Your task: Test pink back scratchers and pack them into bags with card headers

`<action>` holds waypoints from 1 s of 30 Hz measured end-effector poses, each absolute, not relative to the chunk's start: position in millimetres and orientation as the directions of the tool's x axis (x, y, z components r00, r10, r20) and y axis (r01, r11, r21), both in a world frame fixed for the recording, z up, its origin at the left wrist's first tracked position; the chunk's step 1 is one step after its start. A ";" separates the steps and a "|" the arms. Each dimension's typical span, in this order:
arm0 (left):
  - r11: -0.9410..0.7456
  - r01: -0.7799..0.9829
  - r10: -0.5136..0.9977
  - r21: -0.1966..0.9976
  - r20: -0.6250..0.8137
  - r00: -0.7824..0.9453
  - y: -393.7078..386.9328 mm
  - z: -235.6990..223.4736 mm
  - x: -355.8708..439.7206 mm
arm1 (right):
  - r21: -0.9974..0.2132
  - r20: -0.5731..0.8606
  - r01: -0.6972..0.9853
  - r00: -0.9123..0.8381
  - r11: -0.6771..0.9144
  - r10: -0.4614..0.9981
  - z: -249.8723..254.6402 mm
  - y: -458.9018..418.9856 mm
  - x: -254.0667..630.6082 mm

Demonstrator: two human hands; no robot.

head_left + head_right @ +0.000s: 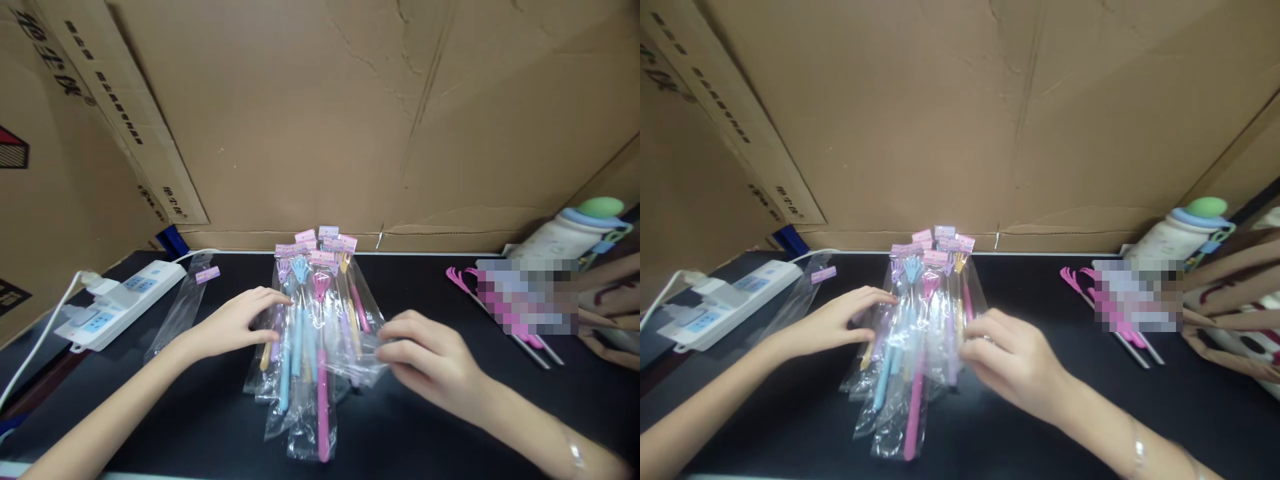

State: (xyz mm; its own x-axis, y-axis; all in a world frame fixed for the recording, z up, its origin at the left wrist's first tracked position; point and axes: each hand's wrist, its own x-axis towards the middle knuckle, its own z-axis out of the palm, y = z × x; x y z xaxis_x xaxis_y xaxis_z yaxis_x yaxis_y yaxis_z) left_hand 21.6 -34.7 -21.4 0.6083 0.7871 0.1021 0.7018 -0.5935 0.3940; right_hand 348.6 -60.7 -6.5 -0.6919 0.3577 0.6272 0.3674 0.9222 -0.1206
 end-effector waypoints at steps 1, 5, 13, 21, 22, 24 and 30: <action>-0.582 0.705 0.794 0.406 0.095 0.601 -35.2 -23.2 18.8 | -0.088 0.621 0.380 -0.702 0.921 0.348 -2.3 -60.3 361.1; -0.516 0.762 0.848 0.392 0.109 0.518 -38.7 -28.6 17.9 | 0.038 0.544 0.517 -0.729 0.855 0.417 -5.2 -57.0 409.0; -0.580 0.775 0.804 0.251 0.328 0.496 -31.6 -11.4 40.2 | 0.083 0.563 0.729 -0.597 0.679 0.572 2.0 -32.7 437.2; -0.778 0.628 0.477 -0.016 0.635 0.607 -35.2 -2.9 100.8 | -0.131 0.465 0.601 -0.665 0.789 0.584 -3.4 -39.9 331.1; -0.772 0.633 0.514 0.049 0.633 0.578 -35.1 -2.6 100.1 | -0.118 0.475 0.616 -0.654 0.779 0.589 -8.6 -38.4 329.8; -0.749 0.636 0.602 0.187 0.594 0.534 -34.5 -3.1 94.1 | -0.074 0.502 0.645 -0.635 0.761 0.588 -16.8 -35.4 335.3; -0.772 0.609 0.579 0.183 0.598 0.554 -32.5 -14.4 86.7 | 0.017 0.502 0.653 -0.661 0.757 0.558 -17.4 -37.5 341.1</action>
State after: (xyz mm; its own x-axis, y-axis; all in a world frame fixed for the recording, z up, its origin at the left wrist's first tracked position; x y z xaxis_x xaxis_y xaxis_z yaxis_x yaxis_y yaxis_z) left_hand 86.7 -32.5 -14.4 0.5544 0.5790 0.5978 0.6092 -0.7717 0.1825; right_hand 341.1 -37.5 -17.4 -0.6608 0.5582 0.5017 0.6529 0.7572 0.0174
